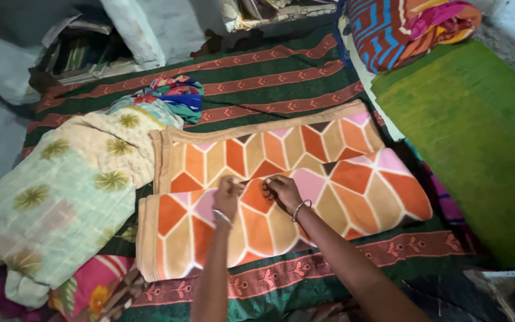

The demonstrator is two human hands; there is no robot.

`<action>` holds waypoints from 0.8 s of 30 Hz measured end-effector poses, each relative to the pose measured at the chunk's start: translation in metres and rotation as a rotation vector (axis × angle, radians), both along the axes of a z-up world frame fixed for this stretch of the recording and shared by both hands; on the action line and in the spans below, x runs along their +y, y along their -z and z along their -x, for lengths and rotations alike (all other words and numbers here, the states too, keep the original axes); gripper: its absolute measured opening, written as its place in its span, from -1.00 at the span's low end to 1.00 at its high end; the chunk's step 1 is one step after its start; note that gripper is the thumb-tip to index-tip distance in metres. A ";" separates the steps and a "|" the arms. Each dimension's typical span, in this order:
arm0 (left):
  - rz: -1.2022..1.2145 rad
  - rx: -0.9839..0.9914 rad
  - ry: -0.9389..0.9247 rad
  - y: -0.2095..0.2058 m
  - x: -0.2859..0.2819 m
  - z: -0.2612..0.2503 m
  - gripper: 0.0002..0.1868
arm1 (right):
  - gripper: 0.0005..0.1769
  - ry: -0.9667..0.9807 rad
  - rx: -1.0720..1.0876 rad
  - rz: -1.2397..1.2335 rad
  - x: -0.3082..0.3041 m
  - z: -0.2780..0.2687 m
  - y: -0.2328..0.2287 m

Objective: The person folds a geometric patterned blanket and then a floral-patterned cloth on a bed, smoothing the fabrics by hand.

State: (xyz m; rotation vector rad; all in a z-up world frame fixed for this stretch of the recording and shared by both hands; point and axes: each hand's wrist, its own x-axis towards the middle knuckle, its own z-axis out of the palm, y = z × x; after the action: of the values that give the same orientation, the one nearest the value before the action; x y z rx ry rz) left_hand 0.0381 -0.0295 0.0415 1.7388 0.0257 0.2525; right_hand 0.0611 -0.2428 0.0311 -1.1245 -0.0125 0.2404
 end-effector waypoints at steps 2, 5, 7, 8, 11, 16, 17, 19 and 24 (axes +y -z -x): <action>0.733 -0.320 0.123 0.016 0.064 -0.035 -0.79 | -0.82 -0.006 -0.003 -0.009 0.000 -0.001 0.001; 0.494 -0.438 -0.139 0.022 0.139 -0.042 -0.71 | -0.83 -0.003 -0.009 -0.002 0.000 -0.004 0.005; -0.629 -0.121 -0.628 0.018 0.157 -0.019 -0.64 | -0.85 0.011 0.008 0.005 0.003 -0.006 0.006; -0.804 -0.086 -0.676 0.014 0.150 -0.011 -0.61 | -0.86 0.057 -0.072 0.120 0.005 -0.003 0.006; -1.081 -0.107 -0.599 -0.003 0.083 0.010 -0.50 | -0.86 0.189 -0.408 0.589 0.012 0.010 -0.004; -1.062 0.066 0.006 -0.044 -0.038 0.040 -0.39 | -0.66 0.186 -0.674 1.236 0.003 0.020 -0.035; -1.074 0.095 0.074 -0.046 -0.048 0.042 -0.36 | -0.62 0.191 -0.703 1.284 -0.001 0.018 -0.037; -1.109 0.164 0.126 -0.043 -0.050 0.039 -0.32 | -0.54 0.196 -0.758 1.382 -0.020 0.015 -0.036; -1.233 0.303 -0.041 -0.033 0.003 0.026 -0.29 | -0.29 0.023 -0.421 1.798 -0.091 0.000 -0.036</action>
State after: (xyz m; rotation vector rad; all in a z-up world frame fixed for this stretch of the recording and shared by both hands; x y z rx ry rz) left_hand 0.0121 -0.0266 0.0741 2.9954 0.1510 0.0001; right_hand 0.0616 -0.3334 0.0676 -2.9476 -0.1857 -0.0951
